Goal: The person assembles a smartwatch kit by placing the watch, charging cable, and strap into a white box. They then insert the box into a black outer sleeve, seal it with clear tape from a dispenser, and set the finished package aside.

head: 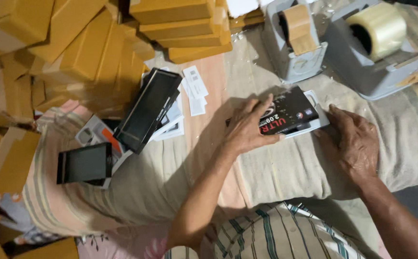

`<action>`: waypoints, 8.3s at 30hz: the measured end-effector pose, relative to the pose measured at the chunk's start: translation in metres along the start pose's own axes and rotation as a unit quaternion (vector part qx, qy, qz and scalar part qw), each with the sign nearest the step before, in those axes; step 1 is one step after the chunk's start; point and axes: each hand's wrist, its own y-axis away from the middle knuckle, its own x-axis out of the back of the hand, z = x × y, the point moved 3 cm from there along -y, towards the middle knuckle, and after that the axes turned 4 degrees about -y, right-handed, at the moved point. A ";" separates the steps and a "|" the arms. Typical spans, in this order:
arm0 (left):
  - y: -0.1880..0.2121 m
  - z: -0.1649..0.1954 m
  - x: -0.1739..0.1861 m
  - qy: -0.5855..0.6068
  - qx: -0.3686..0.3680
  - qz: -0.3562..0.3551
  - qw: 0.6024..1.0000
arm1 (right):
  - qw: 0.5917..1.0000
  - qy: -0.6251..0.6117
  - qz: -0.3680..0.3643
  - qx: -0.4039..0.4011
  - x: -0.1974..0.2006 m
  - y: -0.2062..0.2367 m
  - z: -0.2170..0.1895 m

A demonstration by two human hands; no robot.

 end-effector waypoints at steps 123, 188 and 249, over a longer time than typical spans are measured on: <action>-0.127 0.128 -0.118 0.509 0.166 0.210 0.818 | 0.937 -0.221 -0.020 -0.272 0.129 -0.068 0.114; 0.057 0.086 -0.026 -0.152 0.080 0.154 0.973 | 0.928 -0.235 -0.031 -0.286 -0.036 0.047 -0.028; 0.011 0.025 0.035 0.171 -0.023 -0.250 0.953 | 0.968 -0.211 -0.059 -0.125 -0.033 0.035 -0.044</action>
